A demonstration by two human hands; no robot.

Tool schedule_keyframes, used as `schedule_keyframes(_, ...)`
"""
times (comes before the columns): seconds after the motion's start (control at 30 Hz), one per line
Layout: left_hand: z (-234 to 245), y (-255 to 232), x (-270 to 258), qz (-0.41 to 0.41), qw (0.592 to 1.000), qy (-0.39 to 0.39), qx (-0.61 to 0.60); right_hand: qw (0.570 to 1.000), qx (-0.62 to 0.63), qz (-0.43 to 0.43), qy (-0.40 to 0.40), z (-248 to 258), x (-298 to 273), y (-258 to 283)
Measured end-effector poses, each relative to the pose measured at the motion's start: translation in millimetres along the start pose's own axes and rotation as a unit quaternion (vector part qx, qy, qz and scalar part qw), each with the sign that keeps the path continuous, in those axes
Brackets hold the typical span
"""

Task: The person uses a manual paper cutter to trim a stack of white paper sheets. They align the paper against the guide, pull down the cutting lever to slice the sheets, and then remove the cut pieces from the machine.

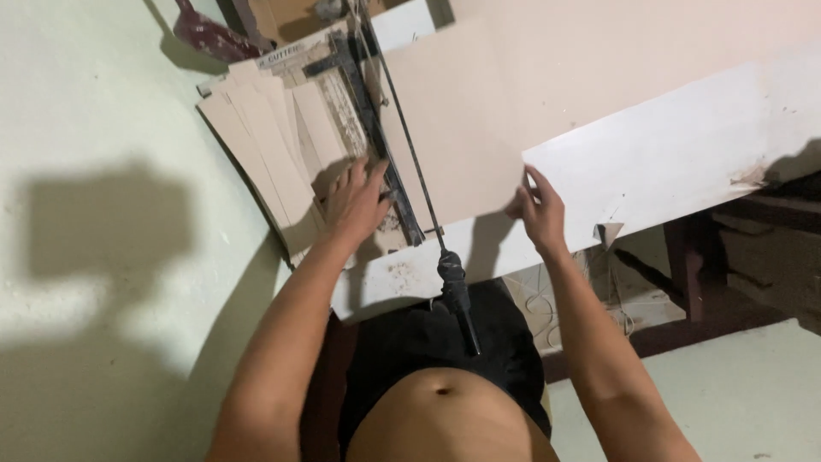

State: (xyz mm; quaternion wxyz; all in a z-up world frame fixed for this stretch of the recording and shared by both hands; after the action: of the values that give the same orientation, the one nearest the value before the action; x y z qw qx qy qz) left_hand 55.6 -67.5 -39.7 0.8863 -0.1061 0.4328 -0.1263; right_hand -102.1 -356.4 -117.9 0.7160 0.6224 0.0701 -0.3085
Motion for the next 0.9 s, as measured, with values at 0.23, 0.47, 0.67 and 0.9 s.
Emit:
schedule_keyframes(0.23,-15.3,-9.1,43.7,0.083,0.992,-0.091,-0.023,0.994,-0.106,0.027,-0.009,-15.7,22.4,22.9)
schedule_keyframes(0.47,-37.2,-8.9,65.8,0.144,0.988,-0.044,0.041,0.952,-0.3,0.056,0.014,-8.7,36.3,13.5)
schedule_keyframes(0.67,-49.9,-2.5,81.2,0.174,0.98,-0.013,0.095,0.904,-0.371,-0.111,0.182,-81.6,-105.3,200.6)
schedule_keyframes(0.9,-57.8,-0.5,89.3,0.146,0.988,-0.019,0.039,0.843,-0.484,-0.008,0.236,-131.4,-116.0,-26.0)
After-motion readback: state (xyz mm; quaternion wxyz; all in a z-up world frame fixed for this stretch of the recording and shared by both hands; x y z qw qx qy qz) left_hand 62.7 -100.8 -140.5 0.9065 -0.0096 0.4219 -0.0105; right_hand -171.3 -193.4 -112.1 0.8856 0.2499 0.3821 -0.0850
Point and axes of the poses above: each hand's wrist, its own x-axis towards the middle knuckle, its own z-axis out of the back of the hand, y = z × x, the point moved 7 cm from there along x, towards the middle knuckle, and after that the axes turned 8 degrees about z, right-handed, at the moved point
